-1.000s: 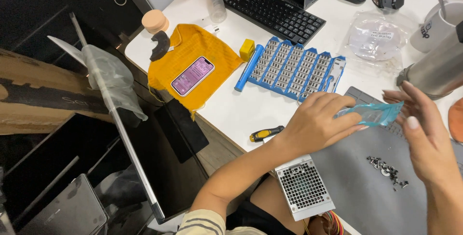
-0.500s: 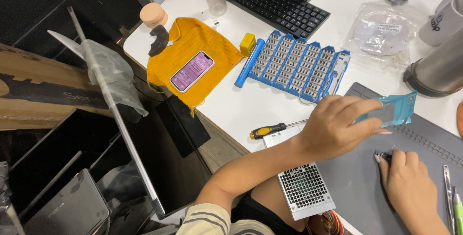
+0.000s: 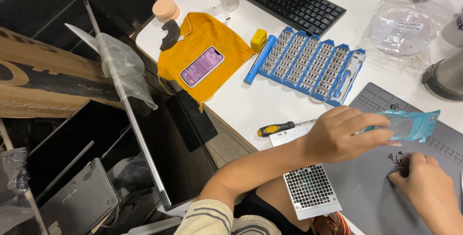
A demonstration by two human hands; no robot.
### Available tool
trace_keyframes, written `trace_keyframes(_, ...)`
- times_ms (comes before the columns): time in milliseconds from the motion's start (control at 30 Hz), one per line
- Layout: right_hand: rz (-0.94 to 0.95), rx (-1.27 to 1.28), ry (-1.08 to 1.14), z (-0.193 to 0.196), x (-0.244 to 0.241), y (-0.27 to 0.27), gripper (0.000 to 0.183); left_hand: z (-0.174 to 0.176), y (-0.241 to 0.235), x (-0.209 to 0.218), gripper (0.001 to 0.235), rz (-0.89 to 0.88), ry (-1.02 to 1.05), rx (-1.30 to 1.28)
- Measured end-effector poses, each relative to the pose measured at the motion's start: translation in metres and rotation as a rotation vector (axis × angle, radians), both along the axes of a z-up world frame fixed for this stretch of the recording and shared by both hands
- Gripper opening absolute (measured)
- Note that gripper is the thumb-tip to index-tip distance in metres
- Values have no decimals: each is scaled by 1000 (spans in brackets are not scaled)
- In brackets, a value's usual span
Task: The person opens a small bag of screws and places them on a cutting mat. They then pick up a power supply unit, brush its surface with a paintbrush, and use a screwdriver to tighten screws on the unit. The person handles the power supply unit and its attached cables throughout the process.
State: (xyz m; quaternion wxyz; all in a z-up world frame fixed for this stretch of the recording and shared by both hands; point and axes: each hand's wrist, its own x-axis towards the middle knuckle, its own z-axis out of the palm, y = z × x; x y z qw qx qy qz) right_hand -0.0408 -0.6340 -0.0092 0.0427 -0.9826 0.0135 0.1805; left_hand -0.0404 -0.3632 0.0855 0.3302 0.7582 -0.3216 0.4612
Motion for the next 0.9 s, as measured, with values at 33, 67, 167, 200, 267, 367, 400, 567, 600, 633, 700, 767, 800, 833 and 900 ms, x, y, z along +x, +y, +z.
trace_keyframes(33, -2, 1, 1, -3, 0, -2, 41, 0, -1, -1, 11, -2, 1, 1)
trace_keyframes(67, 16, -6, -22, -5, 0, -4, 39, -1, -1, -1, 15, 1, 3, -2)
trace_keyframes(167, 2, 14, -69, -15, 1, -14, 32, -6, -3, -1, 14, -7, 7, 12)
trace_keyframes(200, -29, 42, -94, -18, 1, -18, 26, -8, -3, -2, 10, -16, 9, 31)
trace_keyframes(267, 0, 81, -144, -44, 5, -38, 24, -6, -5, -3, 13, -4, -1, 19)
trace_keyframes(367, -60, 360, -186, -71, 11, -58, 20, -1, -4, -2, 20, 4, -20, 2)
trace_keyframes(400, -154, 604, -169, -78, 13, -63, 19, 0, -4, -2, 22, -2, -25, -4)
trace_keyframes(567, -227, 912, -108, -98, 26, -96, 22, -4, -5, 0, 21, 9, -19, -11)
trace_keyframes(600, -226, 987, -106, -104, 30, -105, 27, -4, -5, 1, 20, 8, -16, -15)
trace_keyframes(633, -227, 984, -111, -103, 34, -108, 27, -3, -2, -1, 20, 4, -19, -18)
trace_keyframes(700, -221, 1020, -137, -99, 35, -119, 23, 0, -1, -1, 26, -30, 6, -7)
trace_keyframes(767, -199, 1107, -150, -54, 34, -104, 22, -1, 1, -2, 22, -53, 8, -6)
trace_keyframes(800, -158, 1198, -150, -32, 32, -98, 22, -2, 0, -1, 19, -56, 14, 0)
trace_keyframes(833, -189, 1193, -176, 4, 26, -82, 22, -2, 0, 0, 19, -93, 12, -2)
trace_keyframes(900, -130, 1206, -194, 74, 19, -47, 22, -3, 0, 0, 25, -75, 11, 46)
